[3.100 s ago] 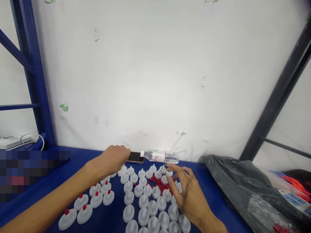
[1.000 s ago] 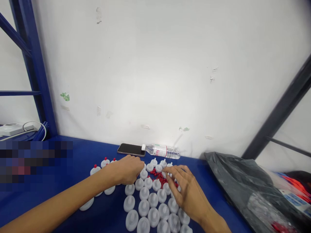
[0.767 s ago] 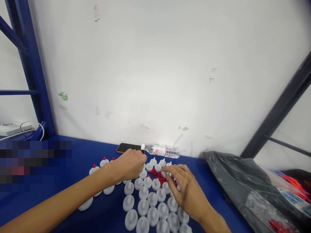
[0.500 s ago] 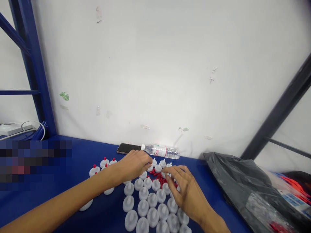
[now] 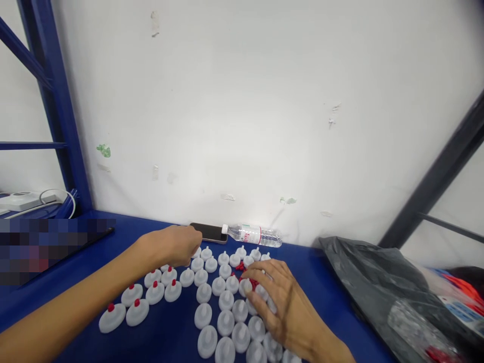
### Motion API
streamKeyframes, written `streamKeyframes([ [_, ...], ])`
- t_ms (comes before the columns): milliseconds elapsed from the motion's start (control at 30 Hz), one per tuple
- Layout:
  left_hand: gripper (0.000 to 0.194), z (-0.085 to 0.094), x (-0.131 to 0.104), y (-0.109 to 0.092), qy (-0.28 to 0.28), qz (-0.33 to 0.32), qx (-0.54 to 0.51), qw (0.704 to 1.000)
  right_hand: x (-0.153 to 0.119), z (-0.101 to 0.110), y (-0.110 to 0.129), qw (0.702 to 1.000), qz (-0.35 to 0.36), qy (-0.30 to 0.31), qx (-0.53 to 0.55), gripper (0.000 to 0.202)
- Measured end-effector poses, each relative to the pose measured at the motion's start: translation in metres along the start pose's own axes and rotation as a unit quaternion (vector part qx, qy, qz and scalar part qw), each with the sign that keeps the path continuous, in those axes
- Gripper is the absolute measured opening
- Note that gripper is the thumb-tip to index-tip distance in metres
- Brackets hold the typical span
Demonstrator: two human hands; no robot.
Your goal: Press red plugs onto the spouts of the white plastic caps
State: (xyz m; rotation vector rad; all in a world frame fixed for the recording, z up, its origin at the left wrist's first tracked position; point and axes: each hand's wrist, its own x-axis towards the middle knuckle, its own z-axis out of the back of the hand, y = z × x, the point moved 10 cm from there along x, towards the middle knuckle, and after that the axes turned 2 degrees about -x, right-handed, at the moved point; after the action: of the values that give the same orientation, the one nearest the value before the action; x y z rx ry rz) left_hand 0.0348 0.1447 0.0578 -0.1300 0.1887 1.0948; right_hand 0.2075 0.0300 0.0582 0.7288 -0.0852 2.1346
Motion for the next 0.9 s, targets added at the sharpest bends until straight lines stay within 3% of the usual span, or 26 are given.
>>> streamKeyframes([
  [200, 0.018, -0.009, -0.006, 0.011, 0.084, 0.063, 0.03, 0.994, -0.002, -0.007, 0.009, 0.999, 0.013, 0.032, -0.033, 0.029],
  [400, 0.05, -0.029, -0.009, 0.007, 0.152, 0.07, -0.033, 0.985, -0.002, -0.005, 0.008, 0.998, 0.029, 0.015, -0.059, 0.027],
  [633, 0.039, -0.046, -0.004, -0.007, 0.194, 0.062, -0.005, 0.979, -0.002, -0.005, 0.005, 0.998, 0.028, 0.012, -0.055, 0.025],
  [767, 0.043, -0.034, -0.007, -0.014, 0.146, 0.026, -0.007, 0.989, 0.0, -0.003, 0.007, 0.998, 0.028, 0.001, -0.051, 0.025],
  [900, 0.013, 0.005, -0.014, -0.044, 0.021, -0.094, -0.064, 0.993, 0.001, -0.001, 0.013, 0.997, 0.032, -0.027, -0.061, 0.034],
])
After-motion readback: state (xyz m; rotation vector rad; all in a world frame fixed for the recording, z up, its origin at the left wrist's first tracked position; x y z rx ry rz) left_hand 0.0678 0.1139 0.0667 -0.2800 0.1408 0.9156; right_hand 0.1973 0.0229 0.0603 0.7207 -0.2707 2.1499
